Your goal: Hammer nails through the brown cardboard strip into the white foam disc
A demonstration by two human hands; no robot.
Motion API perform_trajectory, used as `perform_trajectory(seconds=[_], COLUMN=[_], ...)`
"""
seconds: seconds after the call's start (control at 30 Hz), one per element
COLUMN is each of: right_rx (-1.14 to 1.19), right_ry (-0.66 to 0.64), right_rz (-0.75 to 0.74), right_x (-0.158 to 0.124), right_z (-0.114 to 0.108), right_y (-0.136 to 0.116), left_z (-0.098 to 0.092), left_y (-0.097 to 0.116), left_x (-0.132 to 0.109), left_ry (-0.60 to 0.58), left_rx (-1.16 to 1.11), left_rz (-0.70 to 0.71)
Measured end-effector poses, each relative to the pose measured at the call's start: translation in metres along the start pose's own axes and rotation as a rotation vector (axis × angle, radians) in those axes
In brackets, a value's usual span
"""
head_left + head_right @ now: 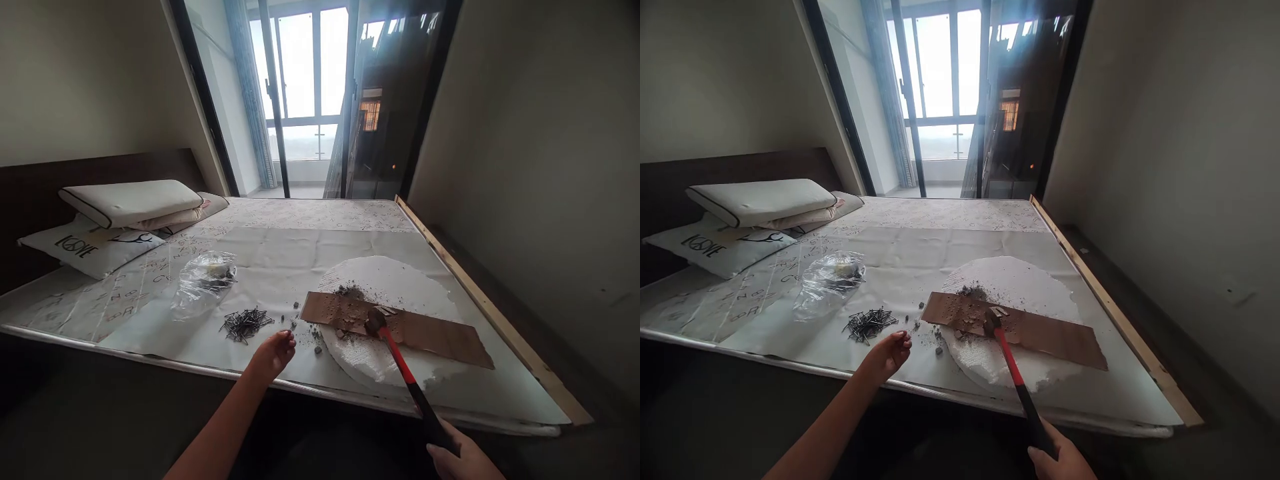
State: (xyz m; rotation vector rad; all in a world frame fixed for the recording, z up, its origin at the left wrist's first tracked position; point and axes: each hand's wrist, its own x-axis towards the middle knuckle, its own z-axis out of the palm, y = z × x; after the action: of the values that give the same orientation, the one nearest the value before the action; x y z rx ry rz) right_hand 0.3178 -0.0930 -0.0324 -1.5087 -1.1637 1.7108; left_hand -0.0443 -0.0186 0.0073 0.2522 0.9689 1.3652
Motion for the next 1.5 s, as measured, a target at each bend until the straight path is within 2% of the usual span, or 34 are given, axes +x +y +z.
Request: perform_trajectory(seconds=[0.1, 0.2, 0.33, 0.43, 0.57, 0.83, 1.0, 1.13, 1.27, 1.37, 1.5], right_rx=[0.016, -0.001, 0.030, 0.058, 0.054, 0.058, 0.064, 0.061, 0.029, 0.023, 0.012], right_ry=[0.011, -0.053, -0.123, -0.113, -0.116, -0.101, -0.078, -0.071, -0.064, -0.079, -0.096], right_rz=[0.071, 0.084, 0.073, 0.074, 0.056, 0.037, 0.051, 0.067, 0.072, 0.061, 0.059], right_x=[-0.007, -0.013, -0.015, -0.013, -0.012, -0.013, -0.012, -0.013, -0.014, -0.013, -0.011], right_z=[0.003, 0.005, 0.006, 0.004, 0.001, 0.003, 0.004, 0.004, 0.004, 0.004, 0.003], right_y=[-0.006, -0.013, -0.018, -0.017, -0.016, -0.015, -0.014, -0.011, -0.006, -0.003, -0.002], left_z=[0.045, 0.082, 0.108, 0.115, 0.119, 0.124, 0.124, 0.122, 0.103, 0.064, -0.011], left_y=[-0.013, -0.021, -0.026, -0.028, -0.028, -0.028, -0.031, -0.036, -0.050, -0.057, -0.042], left_x=[-0.042, -0.081, -0.118, -0.134, -0.144, -0.144, -0.141, -0.137, -0.118, -0.082, -0.016], left_ry=[-0.135, -0.196, -0.250, -0.313, -0.405, -0.423, -0.460, -0.463, -0.326, -0.125, 0.180], left_rx=[0.000, -0.044, -0.123, -0.154, -0.150, -0.121, -0.128, -0.071, 0.010, 0.147, 0.621], left_rz=[-0.085, -0.119, -0.262, -0.355, -0.398, -0.412, -0.366, -0.337, -0.280, -0.138, 0.184])
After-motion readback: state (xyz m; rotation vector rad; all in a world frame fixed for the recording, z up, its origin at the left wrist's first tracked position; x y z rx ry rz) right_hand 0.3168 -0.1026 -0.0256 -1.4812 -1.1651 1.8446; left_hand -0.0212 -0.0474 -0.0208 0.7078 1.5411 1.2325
